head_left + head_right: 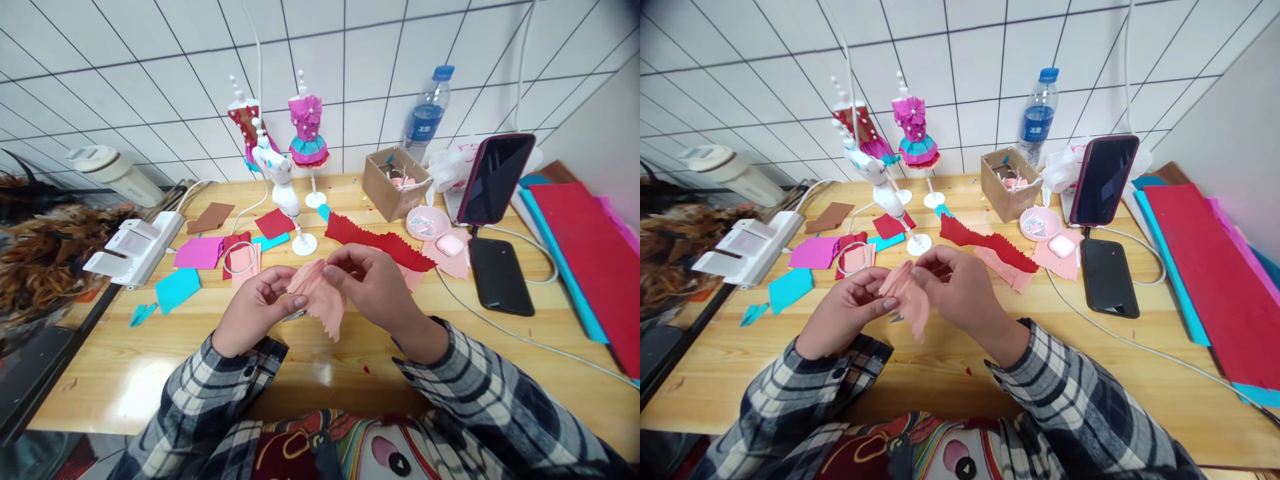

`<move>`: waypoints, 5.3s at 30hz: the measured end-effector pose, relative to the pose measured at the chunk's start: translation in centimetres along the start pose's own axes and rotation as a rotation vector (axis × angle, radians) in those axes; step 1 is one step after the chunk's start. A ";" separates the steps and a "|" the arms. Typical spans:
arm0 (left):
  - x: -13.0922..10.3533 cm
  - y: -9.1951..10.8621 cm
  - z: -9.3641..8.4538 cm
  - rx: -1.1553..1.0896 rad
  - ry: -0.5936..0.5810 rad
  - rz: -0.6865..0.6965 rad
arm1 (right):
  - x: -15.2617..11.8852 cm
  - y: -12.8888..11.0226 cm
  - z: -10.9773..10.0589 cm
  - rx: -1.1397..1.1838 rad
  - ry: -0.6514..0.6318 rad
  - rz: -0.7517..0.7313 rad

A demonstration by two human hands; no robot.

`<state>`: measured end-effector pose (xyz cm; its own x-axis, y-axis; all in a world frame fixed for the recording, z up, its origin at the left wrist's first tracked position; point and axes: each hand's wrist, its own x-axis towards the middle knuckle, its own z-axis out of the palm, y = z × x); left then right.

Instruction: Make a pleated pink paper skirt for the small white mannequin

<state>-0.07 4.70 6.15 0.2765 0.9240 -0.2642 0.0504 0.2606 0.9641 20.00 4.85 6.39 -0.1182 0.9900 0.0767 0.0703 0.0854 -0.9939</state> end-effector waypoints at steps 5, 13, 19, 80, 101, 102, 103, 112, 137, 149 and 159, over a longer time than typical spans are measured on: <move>-0.2 -0.1 0.1 -0.270 0.018 -0.019 | -0.1 0.1 0.1 0.028 0.028 -0.014; -0.1 -0.1 1.5 -0.230 -0.032 -0.012 | -0.3 0.0 0.4 -0.029 0.057 -0.016; 0.0 -0.1 0.1 -0.147 0.003 -0.007 | -0.2 0.2 0.3 -0.009 0.036 -0.046; -0.5 1.0 -0.2 0.567 0.061 0.238 | -0.3 0.0 0.4 -0.049 -0.256 0.076; -0.6 1.4 0.0 0.520 0.135 0.182 | -0.3 -0.5 0.1 -0.125 -0.272 0.109; -0.6 1.4 0.1 0.521 0.135 0.180 | -0.3 -0.4 0.2 -0.094 -0.286 0.111; -0.7 1.4 0.1 0.518 0.130 0.179 | -0.2 -0.4 0.2 -0.068 -0.294 0.110; -0.8 1.5 1.0 0.524 0.201 0.241 | -0.6 0.0 1.0 0.017 -0.177 0.084; -0.8 1.2 1.0 0.579 0.215 0.284 | -0.4 0.6 0.4 -0.107 -0.187 -0.010; -0.7 0.8 0.4 0.530 0.127 0.228 | -0.1 -0.1 -0.4 -0.344 -0.226 -0.133; -0.5 0.9 0.1 0.654 0.118 0.235 | -0.5 0.3 0.0 -0.253 -0.193 -0.046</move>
<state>-0.10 4.48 7.16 0.2468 0.9690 -0.0125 0.5793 -0.1372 0.8035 20.12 4.37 6.08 -0.3114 0.9468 0.0809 0.3017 0.1792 -0.9364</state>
